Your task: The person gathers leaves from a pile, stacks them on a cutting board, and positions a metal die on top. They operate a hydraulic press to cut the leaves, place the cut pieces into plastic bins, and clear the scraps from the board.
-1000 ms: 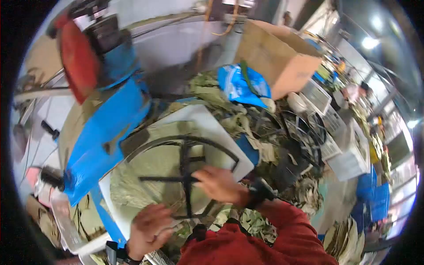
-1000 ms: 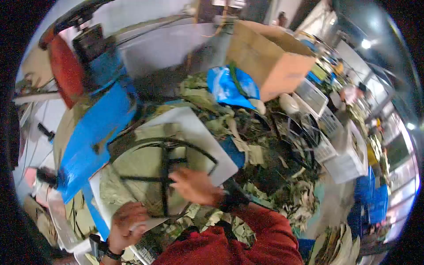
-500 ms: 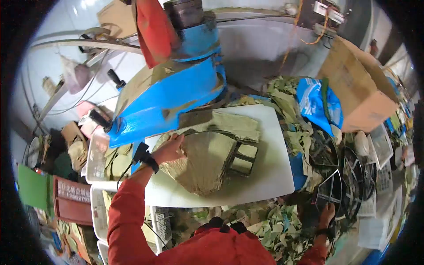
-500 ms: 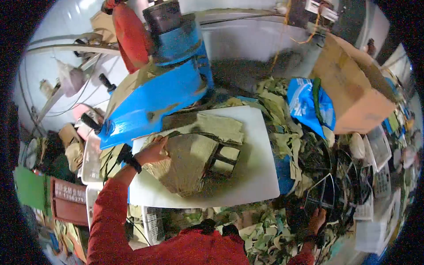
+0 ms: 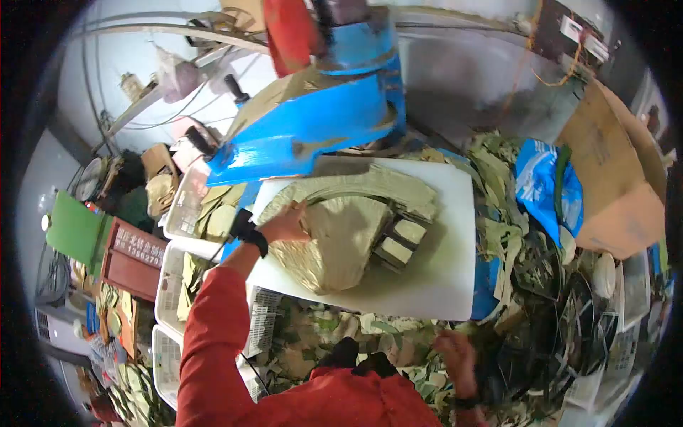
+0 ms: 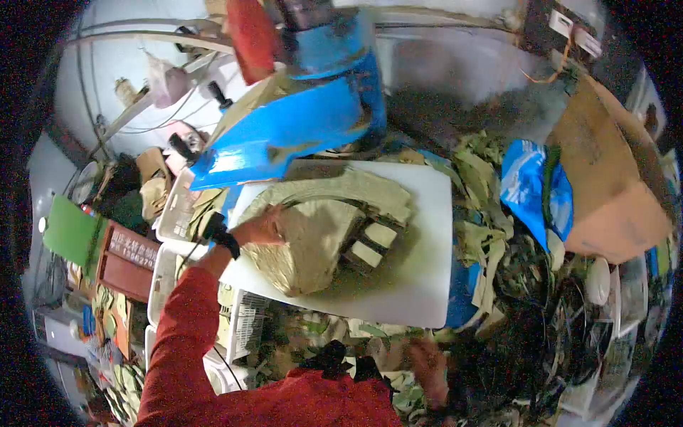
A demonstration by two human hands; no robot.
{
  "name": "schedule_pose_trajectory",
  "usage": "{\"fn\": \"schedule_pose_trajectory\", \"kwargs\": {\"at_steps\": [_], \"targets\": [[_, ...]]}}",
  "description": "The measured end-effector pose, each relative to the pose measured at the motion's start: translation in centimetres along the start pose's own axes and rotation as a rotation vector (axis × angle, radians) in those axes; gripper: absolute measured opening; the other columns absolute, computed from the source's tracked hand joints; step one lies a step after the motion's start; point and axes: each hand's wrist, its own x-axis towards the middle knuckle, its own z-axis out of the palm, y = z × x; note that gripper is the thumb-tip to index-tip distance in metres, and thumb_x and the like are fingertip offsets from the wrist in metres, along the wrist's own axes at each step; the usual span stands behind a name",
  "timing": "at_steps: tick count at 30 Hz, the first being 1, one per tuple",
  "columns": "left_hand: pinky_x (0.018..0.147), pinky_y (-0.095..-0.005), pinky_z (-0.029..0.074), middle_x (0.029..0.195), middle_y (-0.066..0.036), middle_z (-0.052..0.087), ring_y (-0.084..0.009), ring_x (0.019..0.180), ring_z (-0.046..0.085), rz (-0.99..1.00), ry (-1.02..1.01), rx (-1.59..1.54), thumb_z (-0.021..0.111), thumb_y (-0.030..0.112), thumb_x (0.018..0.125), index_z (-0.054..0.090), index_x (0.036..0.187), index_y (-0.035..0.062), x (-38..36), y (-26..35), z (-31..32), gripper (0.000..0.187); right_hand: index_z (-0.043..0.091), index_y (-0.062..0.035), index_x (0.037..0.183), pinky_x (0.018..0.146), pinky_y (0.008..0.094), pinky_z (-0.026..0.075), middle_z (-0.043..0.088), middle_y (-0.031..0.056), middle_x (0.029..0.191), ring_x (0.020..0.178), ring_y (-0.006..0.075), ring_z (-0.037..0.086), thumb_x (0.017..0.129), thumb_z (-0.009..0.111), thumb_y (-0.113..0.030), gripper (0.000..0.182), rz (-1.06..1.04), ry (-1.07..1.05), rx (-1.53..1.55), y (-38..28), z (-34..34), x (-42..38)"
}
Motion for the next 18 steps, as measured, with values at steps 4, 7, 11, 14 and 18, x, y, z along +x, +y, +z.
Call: {"fn": "schedule_pose_trajectory", "kwargs": {"at_steps": [4, 7, 11, 14, 18], "targets": [[0.107, -0.0516, 0.024, 0.141, -0.035, 0.019, -0.0501, 0.132, 0.017, -0.035, 0.061, -0.022, 0.074, 0.047, 0.064, 0.009, 0.143, 0.0006, -3.2, 0.3, 3.7, 0.113, 0.048, 0.0015, 0.121, 0.086, 0.0331, 0.046, 0.059, 0.0104, 0.106, 0.1, 0.022, 0.058, 0.09, 0.055, -0.024, 0.041, 0.178, -0.261, 0.47, -4.8, 9.2, 2.4], [0.099, -0.0489, 0.035, 0.128, -0.032, 0.036, -0.0472, 0.12, 0.035, -0.074, 0.17, -0.122, 0.073, 0.043, 0.066, 0.014, 0.142, -0.0008, -7.7, 2.9, 5.5, 0.105, 0.048, 0.0025, 0.115, 0.087, 0.0338, 0.046, 0.056, 0.0122, 0.11, 0.102, 0.0241, 0.058, 0.091, 0.053, -0.022, 0.034, 0.285, -0.326, 0.64, -6.4, 12.1, 3.0], [0.094, -0.0465, 0.04, 0.119, -0.027, 0.041, -0.0413, 0.112, 0.042, -0.127, 0.272, -0.22, 0.073, 0.043, 0.068, 0.019, 0.14, -0.0007, -11.1, 4.5, 6.9, 0.101, 0.05, -0.001, 0.103, 0.09, 0.0399, 0.046, 0.055, 0.0137, 0.107, 0.1, 0.0287, 0.058, 0.092, 0.052, -0.024, 0.025, 0.356, -0.32, 0.826, -4.1, 14.3, 4.0], [0.091, -0.0452, 0.043, 0.124, -0.027, 0.039, -0.0414, 0.112, 0.043, -0.164, 0.267, -0.237, 0.073, 0.036, 0.067, 0.021, 0.14, -0.0006, -10.7, 4.0, 7.7, 0.097, 0.05, -0.0049, 0.104, 0.093, 0.0451, 0.043, 0.055, 0.0139, 0.105, 0.1, 0.0311, 0.055, 0.091, 0.054, -0.025, 0.024, 0.403, -0.211, 0.844, -4.2, 16.4, 4.2], [0.093, -0.0451, 0.042, 0.116, -0.024, 0.045, -0.0365, 0.112, 0.044, -0.085, 0.467, -0.543, 0.071, 0.028, 0.068, 0.035, 0.127, -0.0007, -11.2, 4.6, 9.2, 0.075, 0.045, -0.0013, 0.123, 0.097, 0.0399, 0.038, 0.052, 0.0143, 0.113, 0.105, 0.0261, 0.051, 0.09, 0.053, -0.028, 0.043, 0.393, -0.077, 0.676, -3.3, 16.2, 3.9]]}}
